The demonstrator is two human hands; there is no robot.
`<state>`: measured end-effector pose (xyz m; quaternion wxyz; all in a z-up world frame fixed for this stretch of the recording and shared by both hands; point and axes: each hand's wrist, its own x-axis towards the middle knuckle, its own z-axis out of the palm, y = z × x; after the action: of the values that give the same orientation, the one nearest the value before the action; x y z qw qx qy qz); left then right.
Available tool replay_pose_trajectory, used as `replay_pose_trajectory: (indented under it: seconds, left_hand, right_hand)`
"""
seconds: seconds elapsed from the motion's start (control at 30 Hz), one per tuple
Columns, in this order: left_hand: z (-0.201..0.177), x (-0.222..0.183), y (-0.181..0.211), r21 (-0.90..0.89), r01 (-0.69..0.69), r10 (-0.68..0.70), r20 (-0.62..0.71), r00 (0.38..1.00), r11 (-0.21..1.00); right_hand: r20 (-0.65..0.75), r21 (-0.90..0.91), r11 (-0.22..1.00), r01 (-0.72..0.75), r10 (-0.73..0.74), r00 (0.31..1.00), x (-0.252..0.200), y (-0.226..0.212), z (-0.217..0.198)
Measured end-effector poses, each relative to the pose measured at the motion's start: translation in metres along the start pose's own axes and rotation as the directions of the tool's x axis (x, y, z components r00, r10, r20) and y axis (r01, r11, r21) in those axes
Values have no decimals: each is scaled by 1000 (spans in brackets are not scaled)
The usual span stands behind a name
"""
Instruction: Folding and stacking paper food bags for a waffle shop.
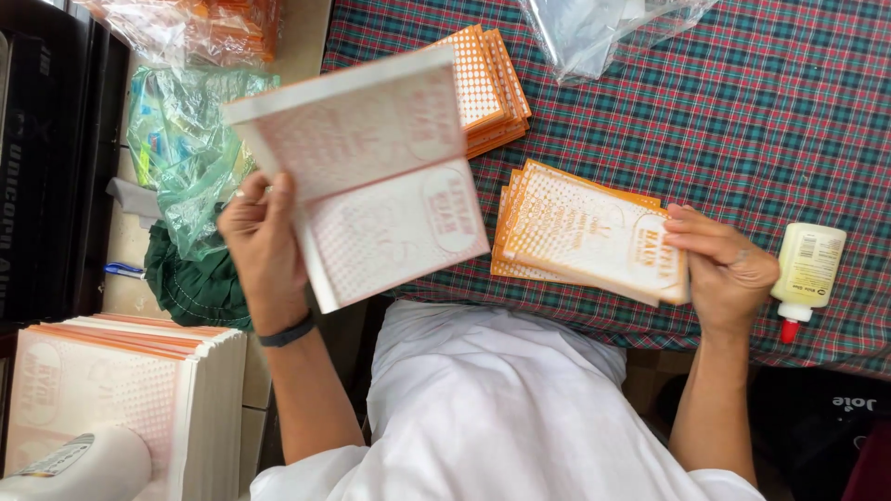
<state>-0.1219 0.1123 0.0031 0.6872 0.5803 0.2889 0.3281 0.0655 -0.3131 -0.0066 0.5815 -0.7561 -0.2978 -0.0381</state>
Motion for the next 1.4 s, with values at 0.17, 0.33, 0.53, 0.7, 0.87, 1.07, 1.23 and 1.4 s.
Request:
replay_pose_trajectory:
  seconds: [0.17,0.33,0.53,0.7,0.87,1.07,1.23,1.4]
  left_hand:
    - [-6,-3,7,-101,-10,7,-30,1000,995]
    - [69,-30,-5,79,33,-50,223,973,996]
    - [126,-56,-24,-185,249,-142,453,880,951]
    - [120,-52,-27,-217,299,-172,462,870,929]
    - [99,-42,-24,-176,230,-143,403,904,957]
    - [96,-39,-2,-85,198,-113,583,804,976]
    - [103,-43,-17,9,215,-198,434,879,977]
    - [48,-16,-13,142,119,-144,177,974,983]
  right_hand:
    - [192,-247,955,167,-120,974,-7,9,4]
    - [29,95,990,-107,104,994,4,-35,35]
    - [-211,133,947,-294,317,925,-3,-30,38]
    - [-116,107,917,-384,395,911,5,-35,26]
    - [-104,123,946,-300,313,944,2,-7,15]
    - [-112,193,933,-304,329,938,-5,18,19]
    - [-42,129,941,-312,319,947,12,-21,33]
    - [-147,103,965,-240,253,956,-1,12,5]
